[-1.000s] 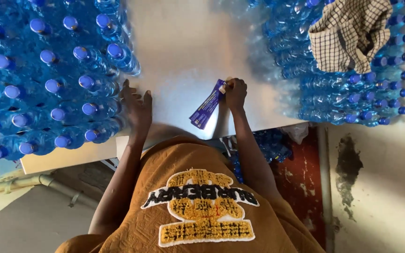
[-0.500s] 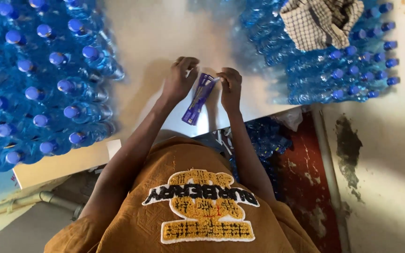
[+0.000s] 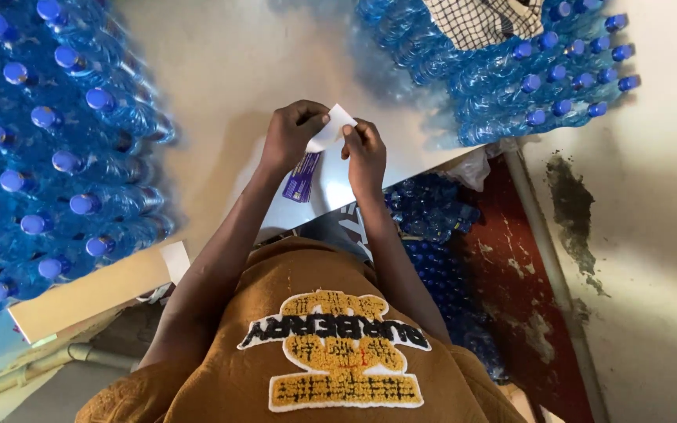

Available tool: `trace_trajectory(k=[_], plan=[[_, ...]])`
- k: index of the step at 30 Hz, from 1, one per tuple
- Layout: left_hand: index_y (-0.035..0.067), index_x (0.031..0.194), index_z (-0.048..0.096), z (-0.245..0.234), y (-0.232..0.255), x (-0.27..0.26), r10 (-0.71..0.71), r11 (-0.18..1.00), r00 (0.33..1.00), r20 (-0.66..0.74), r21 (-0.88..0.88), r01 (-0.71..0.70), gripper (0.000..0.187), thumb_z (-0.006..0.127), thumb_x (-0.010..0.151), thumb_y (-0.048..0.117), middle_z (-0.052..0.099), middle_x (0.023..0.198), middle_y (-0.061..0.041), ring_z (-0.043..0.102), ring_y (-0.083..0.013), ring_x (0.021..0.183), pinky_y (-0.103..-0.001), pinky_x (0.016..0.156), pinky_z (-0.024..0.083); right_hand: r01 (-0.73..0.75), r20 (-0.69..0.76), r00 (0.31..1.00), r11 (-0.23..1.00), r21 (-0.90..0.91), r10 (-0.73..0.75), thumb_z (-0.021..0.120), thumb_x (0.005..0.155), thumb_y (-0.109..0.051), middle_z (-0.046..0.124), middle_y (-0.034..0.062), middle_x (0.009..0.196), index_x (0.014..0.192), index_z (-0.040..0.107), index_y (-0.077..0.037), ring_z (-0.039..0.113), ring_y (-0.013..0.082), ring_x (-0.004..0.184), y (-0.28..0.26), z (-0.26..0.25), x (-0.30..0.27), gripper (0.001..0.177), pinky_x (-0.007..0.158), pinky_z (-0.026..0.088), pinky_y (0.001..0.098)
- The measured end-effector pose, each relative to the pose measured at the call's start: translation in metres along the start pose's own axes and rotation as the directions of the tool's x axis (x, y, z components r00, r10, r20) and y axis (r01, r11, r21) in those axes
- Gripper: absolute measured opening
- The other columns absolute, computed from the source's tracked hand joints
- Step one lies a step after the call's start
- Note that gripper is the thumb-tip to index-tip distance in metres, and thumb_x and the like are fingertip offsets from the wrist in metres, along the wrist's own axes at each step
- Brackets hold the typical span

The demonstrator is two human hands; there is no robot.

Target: Manually applying adhesive labels to plastic water bottles at a workstation.

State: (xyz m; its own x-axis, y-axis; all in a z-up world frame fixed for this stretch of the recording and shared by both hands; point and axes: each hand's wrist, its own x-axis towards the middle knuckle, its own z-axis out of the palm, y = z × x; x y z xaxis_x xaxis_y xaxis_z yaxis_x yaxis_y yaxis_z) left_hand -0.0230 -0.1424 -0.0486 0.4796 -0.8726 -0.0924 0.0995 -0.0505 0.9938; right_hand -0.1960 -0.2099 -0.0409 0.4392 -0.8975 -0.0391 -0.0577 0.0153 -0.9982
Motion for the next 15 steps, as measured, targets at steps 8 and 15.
trace_trajectory(k=[8,15], plan=[[0.004,0.113,0.08,-0.011,0.032,-0.061,0.019,0.998,0.997,-0.081,-0.062,-0.024,0.009,0.076,0.107,0.009,0.075,0.089,-0.012,0.072,-0.0185,0.087,-0.036,0.082,0.056,-0.011,0.274,0.96,0.963,0.268,-0.065,0.068,0.115,-0.028,0.068,0.0138,0.107,0.143,0.062,-0.001,0.069,0.0185,0.095,-0.017,0.032,-0.016,0.04,0.086,0.062,0.036],[0.01,0.117,0.07,-0.035,0.035,-0.109,0.068,0.998,0.908,-0.413,0.025,-0.063,0.013,0.063,0.115,0.021,0.06,0.086,-0.006,0.057,-0.0213,0.083,-0.039,0.079,0.05,-0.032,0.245,0.969,0.979,0.202,-0.019,0.072,0.112,-0.014,0.058,0.0079,0.096,0.142,0.057,0.001,0.074,0.0202,0.089,-0.045,0.079,-0.054,0.037,0.086,0.064,0.04]])
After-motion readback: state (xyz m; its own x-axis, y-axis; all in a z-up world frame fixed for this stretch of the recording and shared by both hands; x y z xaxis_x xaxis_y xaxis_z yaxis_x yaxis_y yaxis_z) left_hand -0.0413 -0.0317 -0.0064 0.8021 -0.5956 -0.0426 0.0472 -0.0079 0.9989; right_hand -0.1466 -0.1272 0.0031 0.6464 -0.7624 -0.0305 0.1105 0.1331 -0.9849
